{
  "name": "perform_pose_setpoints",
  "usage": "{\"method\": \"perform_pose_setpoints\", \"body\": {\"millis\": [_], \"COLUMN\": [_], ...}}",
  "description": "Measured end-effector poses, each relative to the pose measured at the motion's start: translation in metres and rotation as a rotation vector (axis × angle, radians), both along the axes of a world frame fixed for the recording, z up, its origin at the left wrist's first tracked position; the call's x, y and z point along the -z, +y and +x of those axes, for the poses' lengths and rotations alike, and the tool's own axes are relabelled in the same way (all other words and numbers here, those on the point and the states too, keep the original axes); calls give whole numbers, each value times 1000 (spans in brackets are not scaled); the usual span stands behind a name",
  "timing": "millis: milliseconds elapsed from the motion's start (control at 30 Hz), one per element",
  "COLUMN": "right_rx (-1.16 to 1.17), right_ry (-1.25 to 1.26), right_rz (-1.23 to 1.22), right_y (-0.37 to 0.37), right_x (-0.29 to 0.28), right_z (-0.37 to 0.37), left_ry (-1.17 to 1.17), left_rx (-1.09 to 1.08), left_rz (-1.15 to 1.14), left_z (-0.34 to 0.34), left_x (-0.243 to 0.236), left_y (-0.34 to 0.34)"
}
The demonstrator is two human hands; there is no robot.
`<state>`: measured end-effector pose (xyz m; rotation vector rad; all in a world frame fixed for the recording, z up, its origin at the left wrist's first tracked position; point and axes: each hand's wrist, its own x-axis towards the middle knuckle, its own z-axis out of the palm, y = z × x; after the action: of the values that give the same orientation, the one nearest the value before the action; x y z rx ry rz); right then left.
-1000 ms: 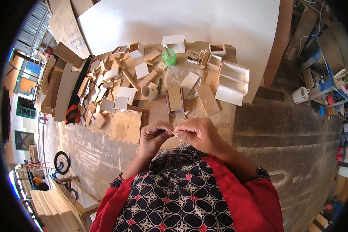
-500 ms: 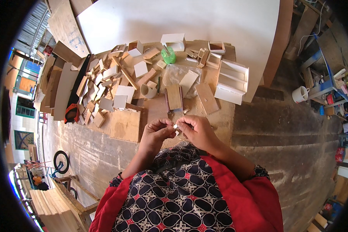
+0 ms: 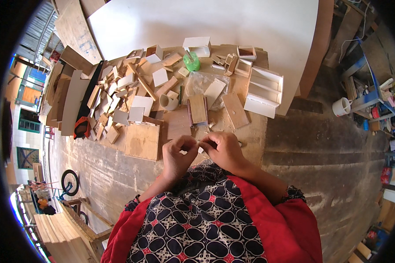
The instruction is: The person constructs small wooden models by cutting small pieces of wood with scissors and gluing them together on a workbench.
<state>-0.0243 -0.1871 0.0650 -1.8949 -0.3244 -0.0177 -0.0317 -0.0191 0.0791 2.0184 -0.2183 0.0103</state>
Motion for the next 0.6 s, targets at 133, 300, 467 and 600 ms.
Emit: {"method": "perform_pose_setpoints", "body": {"millis": [133, 300, 467, 600], "right_rx": [-73, -140, -144, -125], "right_ry": [331, 401, 400, 415], "right_rz": [223, 408, 342, 331], "right_y": [-4, -4, -6, -4], "right_x": [-1, 3, 7, 6], "right_z": [2, 1, 2, 0], "left_ry": [560, 792, 842, 830], "left_rx": [-60, -17, 38, 6], "left_rz": [-686, -979, -1026, -963], "left_z": [7, 10, 9, 7], "left_x": [10, 25, 25, 21], "left_y": [11, 21, 21, 21]}}
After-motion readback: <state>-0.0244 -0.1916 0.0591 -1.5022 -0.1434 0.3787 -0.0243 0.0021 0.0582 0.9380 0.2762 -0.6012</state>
